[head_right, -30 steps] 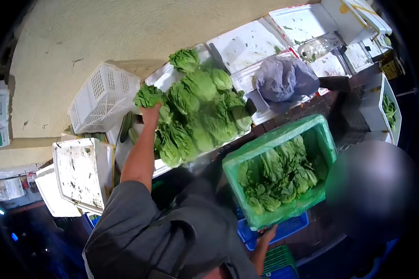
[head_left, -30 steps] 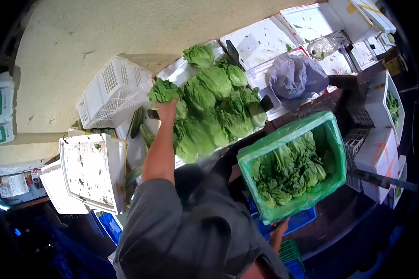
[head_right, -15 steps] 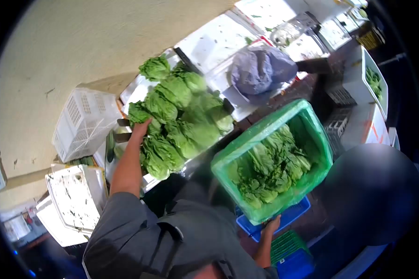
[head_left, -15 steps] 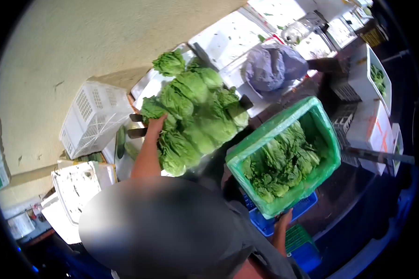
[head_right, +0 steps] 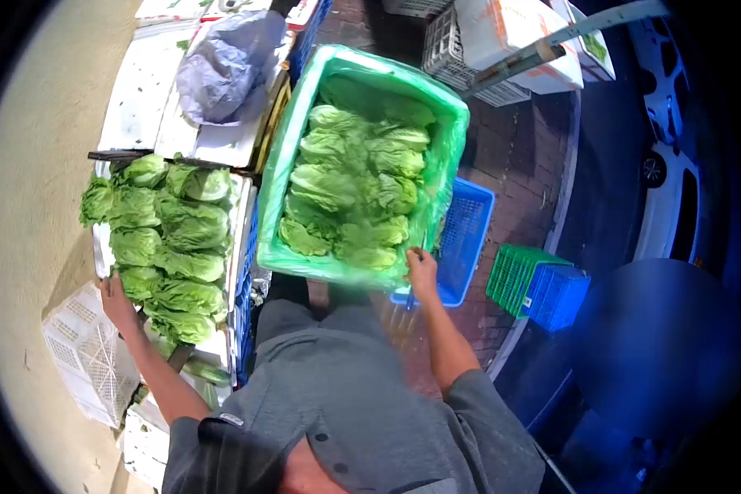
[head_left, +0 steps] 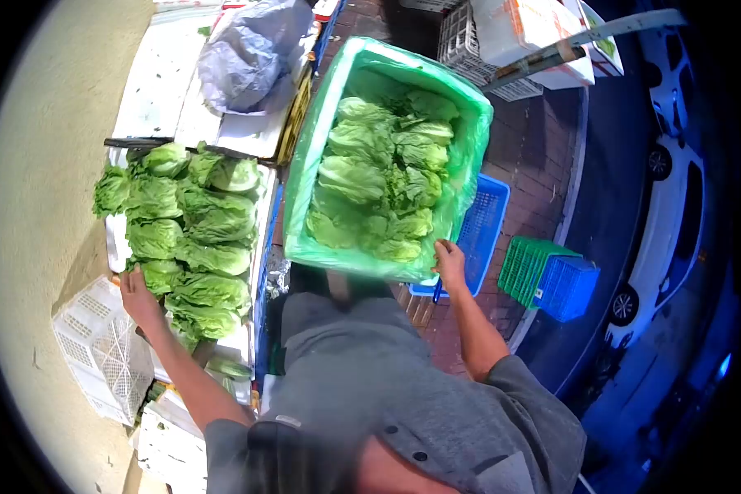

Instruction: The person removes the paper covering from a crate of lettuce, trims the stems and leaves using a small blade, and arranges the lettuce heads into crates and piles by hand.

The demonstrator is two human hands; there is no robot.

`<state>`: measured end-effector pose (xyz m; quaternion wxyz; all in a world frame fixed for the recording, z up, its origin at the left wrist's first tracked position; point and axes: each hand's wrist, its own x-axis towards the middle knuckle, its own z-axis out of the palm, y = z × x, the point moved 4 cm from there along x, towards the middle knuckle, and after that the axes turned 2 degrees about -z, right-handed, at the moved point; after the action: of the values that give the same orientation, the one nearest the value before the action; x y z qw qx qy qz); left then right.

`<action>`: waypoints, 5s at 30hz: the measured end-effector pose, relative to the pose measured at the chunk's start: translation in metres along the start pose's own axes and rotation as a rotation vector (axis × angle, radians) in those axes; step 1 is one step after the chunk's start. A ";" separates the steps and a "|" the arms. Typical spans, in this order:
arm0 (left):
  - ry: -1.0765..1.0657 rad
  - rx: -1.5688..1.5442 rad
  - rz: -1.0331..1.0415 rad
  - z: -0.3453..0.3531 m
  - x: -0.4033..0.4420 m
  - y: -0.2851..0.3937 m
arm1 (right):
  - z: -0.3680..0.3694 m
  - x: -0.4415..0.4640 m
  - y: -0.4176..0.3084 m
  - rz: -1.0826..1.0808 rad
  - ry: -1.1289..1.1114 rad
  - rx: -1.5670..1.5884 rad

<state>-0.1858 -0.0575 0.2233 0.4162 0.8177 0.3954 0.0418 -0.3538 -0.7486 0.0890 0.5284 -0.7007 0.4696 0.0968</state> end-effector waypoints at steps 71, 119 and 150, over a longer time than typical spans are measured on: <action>-0.909 -0.101 0.869 0.258 -0.346 0.110 | 0.110 0.012 -0.056 0.306 -0.690 1.202; -1.384 -0.849 -1.114 0.370 -0.435 0.107 | -0.050 -0.138 -0.108 -0.992 0.013 -0.316; -1.276 -0.600 -0.972 0.367 -0.454 0.111 | -0.078 -0.125 -0.072 -1.040 0.160 -0.193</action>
<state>-0.2822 -0.6430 0.1823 0.7295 0.2796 0.3645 -0.5068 -0.3944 -0.7444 0.2476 0.4025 -0.8914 0.0882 -0.1886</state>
